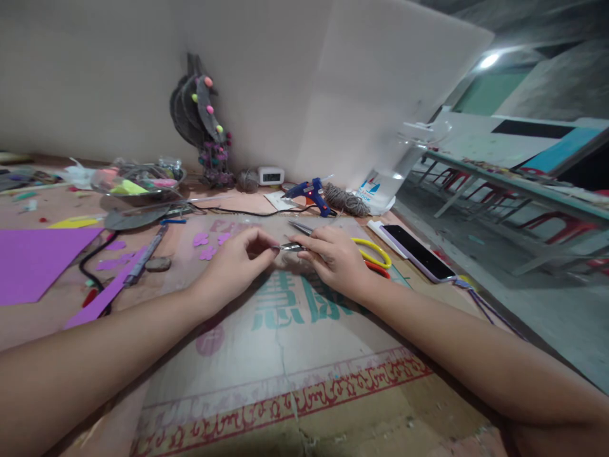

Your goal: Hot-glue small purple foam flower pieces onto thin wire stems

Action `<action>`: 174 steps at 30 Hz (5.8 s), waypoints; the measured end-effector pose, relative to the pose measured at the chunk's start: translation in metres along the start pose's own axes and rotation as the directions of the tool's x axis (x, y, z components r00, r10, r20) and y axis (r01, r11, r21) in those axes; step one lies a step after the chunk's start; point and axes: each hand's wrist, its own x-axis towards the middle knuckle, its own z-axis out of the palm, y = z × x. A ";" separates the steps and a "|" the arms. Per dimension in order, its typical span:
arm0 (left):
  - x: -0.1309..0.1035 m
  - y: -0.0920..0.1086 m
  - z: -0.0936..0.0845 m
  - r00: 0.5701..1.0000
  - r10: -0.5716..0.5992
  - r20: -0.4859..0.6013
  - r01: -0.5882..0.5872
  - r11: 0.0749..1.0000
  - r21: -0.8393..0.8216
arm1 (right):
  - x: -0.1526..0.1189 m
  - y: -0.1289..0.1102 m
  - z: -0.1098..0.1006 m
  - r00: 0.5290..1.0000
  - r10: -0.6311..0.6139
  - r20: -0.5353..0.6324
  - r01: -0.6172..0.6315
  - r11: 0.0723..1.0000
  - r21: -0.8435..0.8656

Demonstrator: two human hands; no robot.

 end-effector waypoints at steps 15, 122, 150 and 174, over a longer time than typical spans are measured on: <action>0.000 0.000 0.001 1.000 -0.012 -0.001 0.012 1.000 -0.024 | 0.001 0.001 0.001 0.999 -0.008 -0.037 0.009 1.000 0.026; 0.001 0.002 0.000 0.988 -0.105 0.117 0.108 0.994 -0.013 | 0.003 -0.018 0.000 0.907 0.401 0.126 -0.413 0.797 0.441; 0.002 0.001 0.000 0.982 -0.046 0.185 0.035 0.997 0.064 | 0.007 -0.020 0.000 0.765 0.550 0.336 -0.610 0.451 0.652; 0.001 0.007 -0.003 0.998 -0.060 -0.022 0.060 0.998 0.007 | 0.002 -0.017 -0.011 0.999 0.046 -0.025 -0.045 0.999 0.018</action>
